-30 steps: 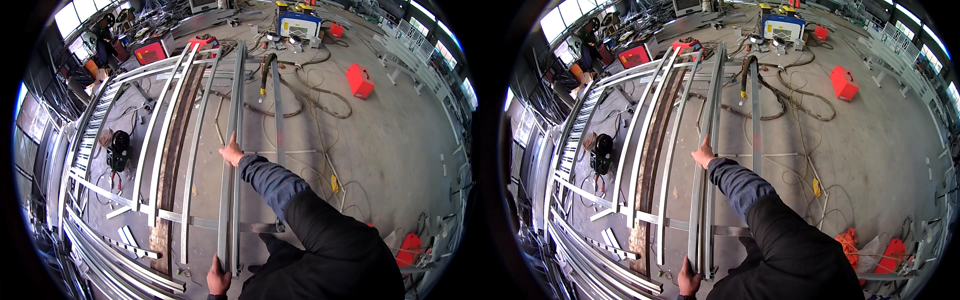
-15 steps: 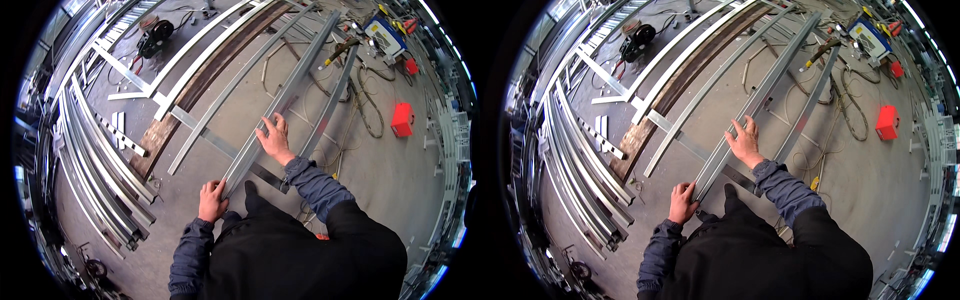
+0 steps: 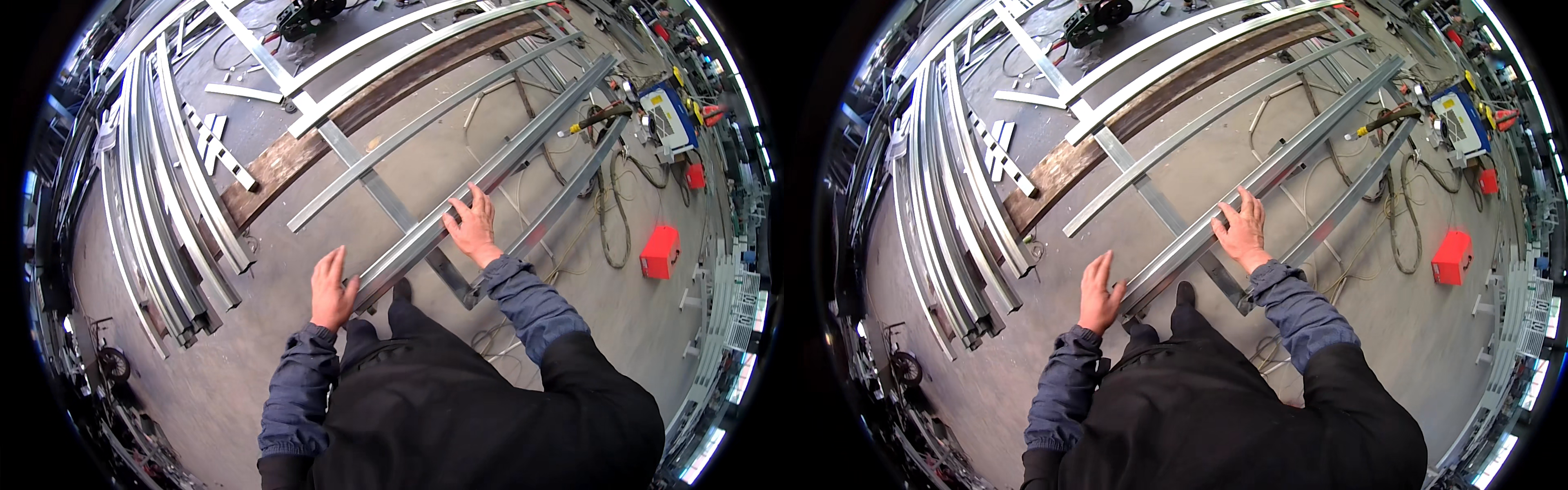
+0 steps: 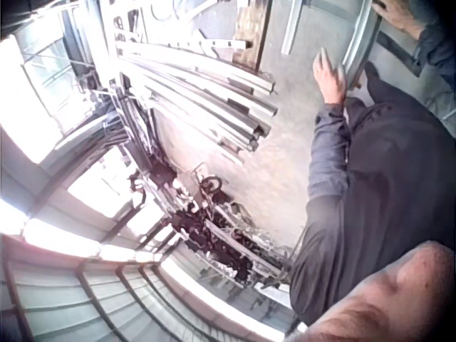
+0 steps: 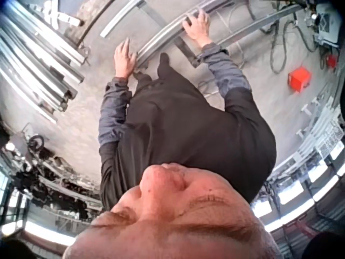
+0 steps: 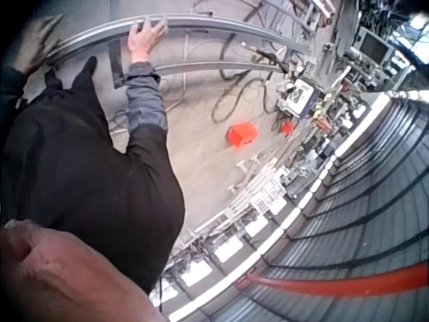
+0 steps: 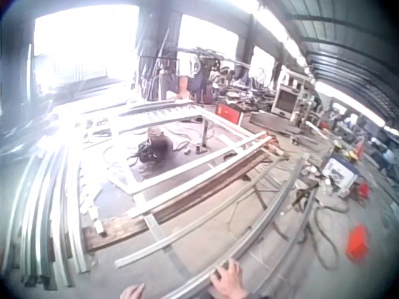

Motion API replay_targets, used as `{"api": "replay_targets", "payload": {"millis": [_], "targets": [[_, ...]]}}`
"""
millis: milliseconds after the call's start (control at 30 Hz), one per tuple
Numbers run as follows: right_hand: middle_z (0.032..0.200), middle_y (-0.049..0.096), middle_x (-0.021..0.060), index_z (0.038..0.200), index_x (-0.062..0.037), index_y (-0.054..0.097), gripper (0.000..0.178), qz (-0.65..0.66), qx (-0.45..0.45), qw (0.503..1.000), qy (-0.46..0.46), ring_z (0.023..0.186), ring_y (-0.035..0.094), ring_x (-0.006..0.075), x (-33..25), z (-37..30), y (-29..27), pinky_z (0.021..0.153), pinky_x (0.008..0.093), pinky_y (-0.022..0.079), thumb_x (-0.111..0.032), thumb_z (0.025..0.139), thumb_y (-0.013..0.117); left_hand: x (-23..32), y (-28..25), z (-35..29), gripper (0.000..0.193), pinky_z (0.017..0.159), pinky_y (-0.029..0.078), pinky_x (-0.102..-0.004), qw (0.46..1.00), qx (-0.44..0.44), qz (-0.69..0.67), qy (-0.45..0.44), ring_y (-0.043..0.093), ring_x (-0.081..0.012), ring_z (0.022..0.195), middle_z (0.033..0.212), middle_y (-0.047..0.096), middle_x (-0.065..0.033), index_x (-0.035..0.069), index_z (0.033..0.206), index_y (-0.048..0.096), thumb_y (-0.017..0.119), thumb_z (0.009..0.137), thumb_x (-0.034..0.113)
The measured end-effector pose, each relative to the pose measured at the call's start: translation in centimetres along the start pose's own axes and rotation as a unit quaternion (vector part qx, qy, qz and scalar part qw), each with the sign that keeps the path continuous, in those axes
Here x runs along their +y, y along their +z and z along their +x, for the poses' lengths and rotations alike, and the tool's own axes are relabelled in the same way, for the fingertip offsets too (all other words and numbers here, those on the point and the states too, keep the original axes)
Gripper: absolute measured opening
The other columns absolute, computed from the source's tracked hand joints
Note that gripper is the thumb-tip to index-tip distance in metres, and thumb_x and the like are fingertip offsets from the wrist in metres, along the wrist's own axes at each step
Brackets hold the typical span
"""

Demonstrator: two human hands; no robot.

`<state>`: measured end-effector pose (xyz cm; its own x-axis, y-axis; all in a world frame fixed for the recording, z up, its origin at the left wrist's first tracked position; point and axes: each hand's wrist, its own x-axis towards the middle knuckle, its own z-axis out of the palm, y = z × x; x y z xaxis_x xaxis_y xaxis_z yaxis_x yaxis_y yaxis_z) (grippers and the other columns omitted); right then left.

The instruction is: The person welds metal frame components using a handheld welding torch. They position and tack weld several aluminum bars to form a rectangular frame, then lift and reposition the frame to continue welding additional joints.

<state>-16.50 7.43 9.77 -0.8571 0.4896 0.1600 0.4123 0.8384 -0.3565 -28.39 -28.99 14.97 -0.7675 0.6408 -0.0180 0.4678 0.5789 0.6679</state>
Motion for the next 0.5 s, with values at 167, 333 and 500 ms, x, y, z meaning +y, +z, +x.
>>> {"api": "replay_targets", "payload": {"millis": [167, 333, 500], "targets": [[0.161, 0.047, 0.0172, 0.136, -0.0148, 0.075, 0.045, 0.056, 0.016, 0.997, -0.052, 0.145, 0.043, 0.0405, -3.5, 0.6, 0.6, 0.126, 0.056, 0.03, -0.036, 0.097, 0.076, -6.2, -1.8, -7.9, 0.069, 0.12, 0.044, -0.0478, 0.992, 0.052, -0.014, -0.116, 0.053, -0.0414, 0.142, 0.151, 0.058, -0.0223, 0.004, 0.158, 0.054, 0.072, 0.092, 0.012], [0.159, 0.049, 0.0164, 0.139, -0.0137, 0.072, 0.045, 0.089, 0.0, 0.987, -0.133, 0.143, 0.046, 0.0415, -11.8, 2.5, 1.8, 0.127, 0.0565, 0.029, -0.039, 0.102, 0.071, -6.1, -0.2, -13.5, 0.067, 0.12, 0.045, -0.0479, 0.987, 0.03, -0.045, -0.154, 0.053, -0.0411, 0.143, 0.15, 0.058, -0.0219, 0.003, 0.154, 0.057, 0.073, 0.089, 0.011], [0.16, 0.051, 0.0166, 0.151, -0.0145, 0.063, 0.057, -0.001, -0.061, 0.979, -0.195, 0.15, 0.045, 0.0367, -14.9, -1.2, 8.8, 0.13, 0.0568, 0.025, -0.052, 0.109, 0.058, -5.7, 1.6, -15.7, 0.066, 0.119, 0.047, -0.0474, 0.982, 0.056, -0.075, -0.165, 0.054, -0.0406, 0.142, 0.148, 0.06, -0.0186, 0.004, 0.151, 0.059, 0.072, 0.087, 0.009]]}}
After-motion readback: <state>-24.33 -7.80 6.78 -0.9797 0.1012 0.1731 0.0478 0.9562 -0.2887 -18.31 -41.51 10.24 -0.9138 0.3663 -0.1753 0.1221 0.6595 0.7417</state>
